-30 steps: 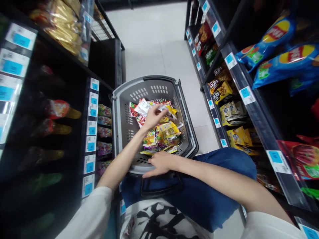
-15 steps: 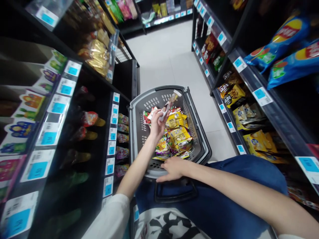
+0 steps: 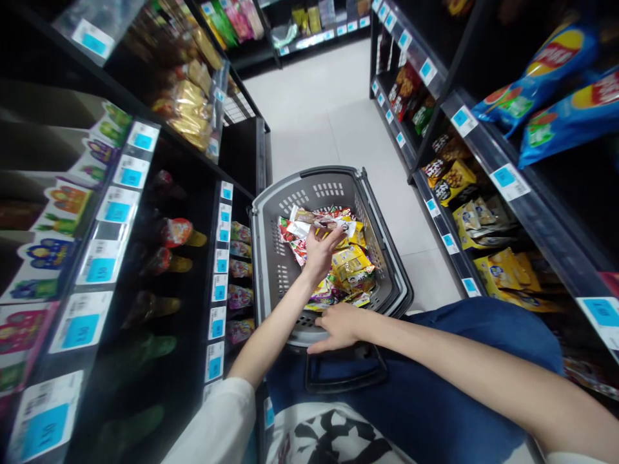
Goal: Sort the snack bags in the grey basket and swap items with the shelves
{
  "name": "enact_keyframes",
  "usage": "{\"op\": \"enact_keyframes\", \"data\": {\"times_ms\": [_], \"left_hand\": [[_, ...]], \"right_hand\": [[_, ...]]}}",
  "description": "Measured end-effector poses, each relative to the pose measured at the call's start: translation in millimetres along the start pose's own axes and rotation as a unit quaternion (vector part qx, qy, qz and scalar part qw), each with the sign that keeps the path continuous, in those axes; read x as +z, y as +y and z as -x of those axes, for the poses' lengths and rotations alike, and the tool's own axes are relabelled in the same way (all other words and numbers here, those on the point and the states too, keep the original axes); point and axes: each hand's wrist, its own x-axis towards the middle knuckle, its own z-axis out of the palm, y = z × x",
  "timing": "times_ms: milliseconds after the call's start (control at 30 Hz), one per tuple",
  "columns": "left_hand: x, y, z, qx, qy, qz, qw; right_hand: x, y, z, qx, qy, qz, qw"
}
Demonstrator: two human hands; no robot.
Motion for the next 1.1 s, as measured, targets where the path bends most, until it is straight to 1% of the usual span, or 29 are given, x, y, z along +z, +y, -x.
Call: {"op": "enact_keyframes", "data": {"times_ms": [267,433,533,633,767,933,1100], "left_hand": [[-1.8,-4.0,-2.8,0.033,0.004,-0.05,0.998],[-2.7,-5.7,-1.8,0.041,-0.003,-0.076,0.996],[-2.8,-6.7,-1.7,0.041,0.003,-0.086,0.995],[-2.6,-6.5,-2.0,0.037,0.01,-0.089,0.995],[-2.2,-5.3,-1.9,0.033,0.002,-0.085,0.996],[-1.7,-5.0,-1.7,0.035,-0.01,-0.071,0.997],[-3.7,-6.7,-3.2,0.035,-0.005,-0.079,0.996]], "right_hand": [[2.6,1.6,-0.6,-0.002,0.012,-0.01,1.0],[3.2,3.1,-1.1,-0.007,0.007,0.0,1.0],[3.2,3.4,-1.4,-0.008,0.006,0.004,1.0],[1.1,2.1,-1.1,-0.008,0.002,0.006,1.0],[-1.2,0.6,-0.7,0.0,-0.008,0.008,1.0],[0.6,2.1,-1.9,-0.008,0.001,-0.001,1.0],[1.6,2.8,-2.4,-0.01,0.001,-0.004,1.0]]}}
